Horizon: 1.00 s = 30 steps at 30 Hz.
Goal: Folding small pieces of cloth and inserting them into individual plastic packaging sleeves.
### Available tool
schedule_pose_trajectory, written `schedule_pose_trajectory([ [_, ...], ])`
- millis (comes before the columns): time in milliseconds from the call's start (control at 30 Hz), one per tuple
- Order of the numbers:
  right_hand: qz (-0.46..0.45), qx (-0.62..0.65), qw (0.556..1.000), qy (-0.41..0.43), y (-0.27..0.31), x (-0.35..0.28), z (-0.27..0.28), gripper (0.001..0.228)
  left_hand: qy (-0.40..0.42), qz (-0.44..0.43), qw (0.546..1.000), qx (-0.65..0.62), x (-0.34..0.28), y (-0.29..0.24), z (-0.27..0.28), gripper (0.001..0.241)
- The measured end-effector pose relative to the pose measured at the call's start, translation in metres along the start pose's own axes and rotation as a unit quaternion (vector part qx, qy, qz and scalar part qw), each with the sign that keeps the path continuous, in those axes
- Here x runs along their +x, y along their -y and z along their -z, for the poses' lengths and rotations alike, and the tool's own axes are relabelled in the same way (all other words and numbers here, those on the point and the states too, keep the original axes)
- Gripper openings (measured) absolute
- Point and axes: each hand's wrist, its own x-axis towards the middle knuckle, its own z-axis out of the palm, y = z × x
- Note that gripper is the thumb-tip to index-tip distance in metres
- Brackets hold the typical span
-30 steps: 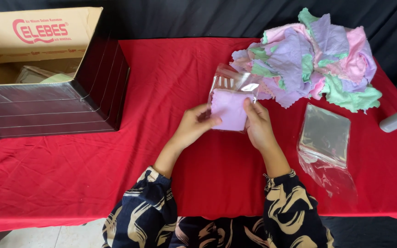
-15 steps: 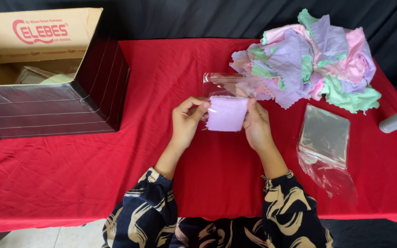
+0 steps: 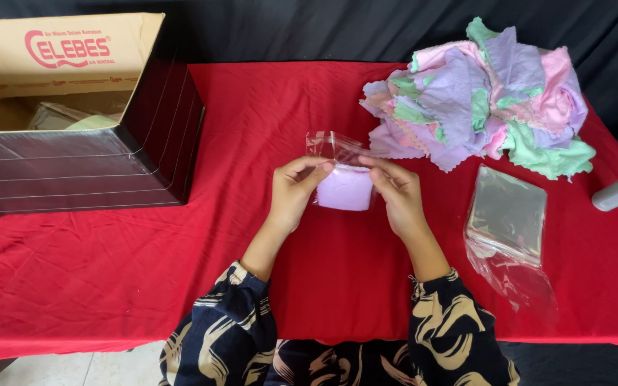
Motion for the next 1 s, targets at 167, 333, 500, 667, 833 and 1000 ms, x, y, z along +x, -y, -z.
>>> schedule_pose_trajectory([
  [167, -0.042, 0.031, 0.996, -0.067, -0.024, 0.002, 0.009, 0.028, 0.011, 0.015, 1.0, -0.006, -0.001, 0.002, -0.001, 0.028],
  [333, -0.044, 0.016, 0.995, -0.083, -0.027, 0.003, 0.011, 0.029, -0.011, 0.048, 0.999, -0.004, -0.001, 0.011, 0.001, 0.025],
  [500, -0.057, 0.042, 0.997, -0.019, -0.019, 0.001, 0.008, 0.041, -0.038, 0.073, 0.996, 0.029, 0.002, 0.025, 0.008, 0.017],
  [667, -0.059, 0.024, 0.996, -0.067, -0.02, -0.001, 0.005, 0.029, 0.011, 0.066, 0.998, 0.018, -0.004, 0.003, 0.0, 0.034],
  [833, -0.06, 0.027, 0.994, -0.091, -0.038, 0.002, 0.012, 0.026, 0.092, 0.038, 0.995, 0.011, -0.004, 0.0, -0.002, 0.061],
  [1000, -0.068, 0.051, 0.993, -0.081, -0.009, 0.0, -0.002, 0.03, 0.059, 0.043, 0.996, 0.052, -0.006, -0.007, -0.004, 0.022],
])
